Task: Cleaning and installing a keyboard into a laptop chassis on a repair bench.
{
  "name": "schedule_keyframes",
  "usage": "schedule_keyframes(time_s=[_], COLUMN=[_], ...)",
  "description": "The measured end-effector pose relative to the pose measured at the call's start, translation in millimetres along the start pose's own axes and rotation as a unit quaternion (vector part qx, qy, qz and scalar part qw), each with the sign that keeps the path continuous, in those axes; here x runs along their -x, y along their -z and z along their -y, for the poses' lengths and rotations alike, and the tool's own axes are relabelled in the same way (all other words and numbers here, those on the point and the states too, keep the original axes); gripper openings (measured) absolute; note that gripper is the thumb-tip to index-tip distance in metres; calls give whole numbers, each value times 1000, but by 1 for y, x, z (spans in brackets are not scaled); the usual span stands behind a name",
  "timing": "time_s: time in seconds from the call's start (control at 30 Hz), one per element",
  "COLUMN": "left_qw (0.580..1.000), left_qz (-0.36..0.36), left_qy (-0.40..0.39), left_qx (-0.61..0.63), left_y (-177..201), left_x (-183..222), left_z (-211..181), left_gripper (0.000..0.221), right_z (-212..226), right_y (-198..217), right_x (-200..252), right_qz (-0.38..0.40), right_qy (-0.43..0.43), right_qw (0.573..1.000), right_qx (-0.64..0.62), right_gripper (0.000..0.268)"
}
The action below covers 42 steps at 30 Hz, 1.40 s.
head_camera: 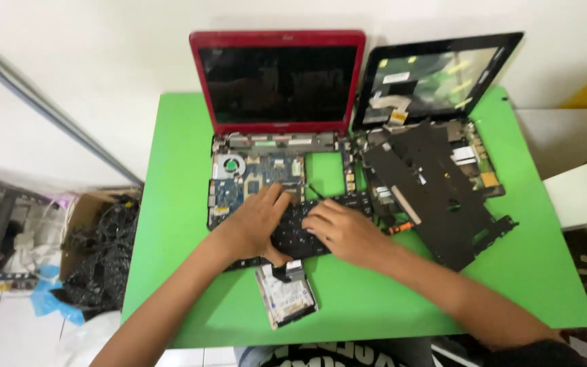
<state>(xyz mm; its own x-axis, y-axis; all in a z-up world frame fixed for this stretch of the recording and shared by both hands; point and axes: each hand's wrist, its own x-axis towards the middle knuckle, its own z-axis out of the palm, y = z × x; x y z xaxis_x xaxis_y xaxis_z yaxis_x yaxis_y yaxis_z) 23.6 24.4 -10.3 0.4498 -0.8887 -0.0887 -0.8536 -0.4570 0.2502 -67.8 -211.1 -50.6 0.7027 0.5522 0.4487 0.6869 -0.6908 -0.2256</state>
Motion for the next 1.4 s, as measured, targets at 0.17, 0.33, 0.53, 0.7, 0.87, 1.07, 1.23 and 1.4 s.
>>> schedule_keyframes(time_s=[0.17, 0.33, 0.53, 0.7, 0.87, 1.07, 1.23, 1.4], left_qw=[990, 992, 981, 975, 975, 976, 980, 980], left_qz=[119, 83, -83, -89, -93, -98, -72, -60], left_qy=[67, 17, -97, -105, -102, -101, -102, -98], left_qx=[-11, 92, 149, 173, 175, 169, 153, 163], left_y=[33, 26, 30, 29, 25, 22, 19, 21], left_x=[-7, 4, 2, -1, -1, -2, -1, 1], left_z=[-21, -16, -17, -16, -15, -14, -10, -10], left_gripper=[112, 114, 78, 71, 75, 74, 78, 89], right_z=[17, 29, 18, 16, 17, 19, 18, 21], right_y=[7, 35, 22, 19, 20, 20, 18, 25], right_x=[-3, -10, -9, -8, -6, -8, -4, -12], right_qz=[-80, -82, -112, -119, -77, -68, -66, -97], right_qy=[-47, -94, -98, -72, -80, -99, -118, -63], right_qw=[995, 983, 977, 986, 990, 988, 984, 990], right_qx=[-35, -134, -151, -94, -92, -92, -118, -81], right_gripper=[26, 24, 46, 32, 31, 29, 47, 29])
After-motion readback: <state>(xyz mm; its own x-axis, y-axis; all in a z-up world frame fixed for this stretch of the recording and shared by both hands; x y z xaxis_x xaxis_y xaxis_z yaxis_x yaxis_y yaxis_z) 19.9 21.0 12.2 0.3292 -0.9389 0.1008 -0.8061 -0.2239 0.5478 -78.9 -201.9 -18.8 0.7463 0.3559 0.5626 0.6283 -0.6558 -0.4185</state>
